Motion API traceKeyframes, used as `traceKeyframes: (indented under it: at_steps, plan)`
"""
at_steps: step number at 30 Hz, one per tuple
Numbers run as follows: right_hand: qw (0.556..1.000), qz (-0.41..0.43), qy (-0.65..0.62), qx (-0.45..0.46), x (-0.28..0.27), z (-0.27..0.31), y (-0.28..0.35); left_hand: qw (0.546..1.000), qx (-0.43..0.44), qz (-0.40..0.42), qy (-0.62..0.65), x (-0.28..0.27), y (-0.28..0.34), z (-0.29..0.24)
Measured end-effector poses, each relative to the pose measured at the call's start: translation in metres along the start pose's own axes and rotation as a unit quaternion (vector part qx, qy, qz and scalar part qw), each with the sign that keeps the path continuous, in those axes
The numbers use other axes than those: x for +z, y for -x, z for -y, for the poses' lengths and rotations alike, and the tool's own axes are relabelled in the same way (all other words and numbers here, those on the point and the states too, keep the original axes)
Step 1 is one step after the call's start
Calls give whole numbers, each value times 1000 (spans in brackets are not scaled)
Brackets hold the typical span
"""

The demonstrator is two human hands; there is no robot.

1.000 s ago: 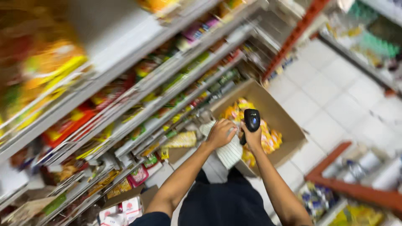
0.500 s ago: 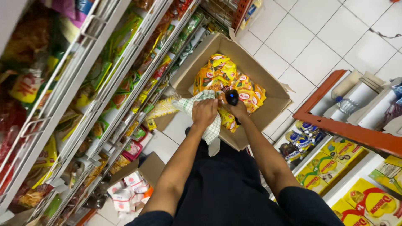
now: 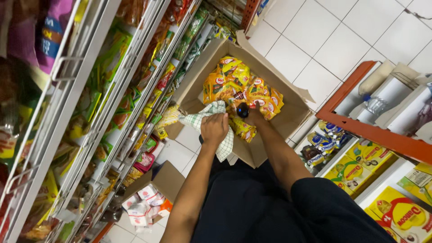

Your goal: The person scans packets of seasoning and snacks using a handheld barcode scanner and places them into a cardboard box on the floor.

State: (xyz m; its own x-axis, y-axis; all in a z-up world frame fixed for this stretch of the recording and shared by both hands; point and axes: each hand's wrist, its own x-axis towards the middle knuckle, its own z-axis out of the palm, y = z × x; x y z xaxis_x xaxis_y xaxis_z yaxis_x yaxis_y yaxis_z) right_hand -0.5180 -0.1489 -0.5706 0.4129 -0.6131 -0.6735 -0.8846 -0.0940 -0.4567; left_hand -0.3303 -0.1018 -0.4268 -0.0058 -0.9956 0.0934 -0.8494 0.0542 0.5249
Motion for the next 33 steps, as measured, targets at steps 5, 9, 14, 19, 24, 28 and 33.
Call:
traceKeyframes:
  at_steps: [5,9,14,19,24,28,33]
  plan:
    - [993,99,51,35,-8,-1,-6,1000,0,0,-7,0,-2,-2]
    - [993,85,-25,83,-6,-1,-6,1000,-3,5,-10,0,-3,-3]
    - [988,60,-60,130,-8,-5,-1,1000,-10,4,-16,-1,-3,-4]
    - [992,-29,-105,60,-10,-9,-7,1000,-9,-4,-21,2,-4,-4]
    - [887,37,-426,174,-11,-8,-5,999,-36,6,-18,1,0,-3]
    - [769,67,-611,174,-20,0,14,999,-42,0,-1,-2,4,-2]
    - [702,-44,-710,32,-28,27,59,997,-56,21,56,-17,6,-2]
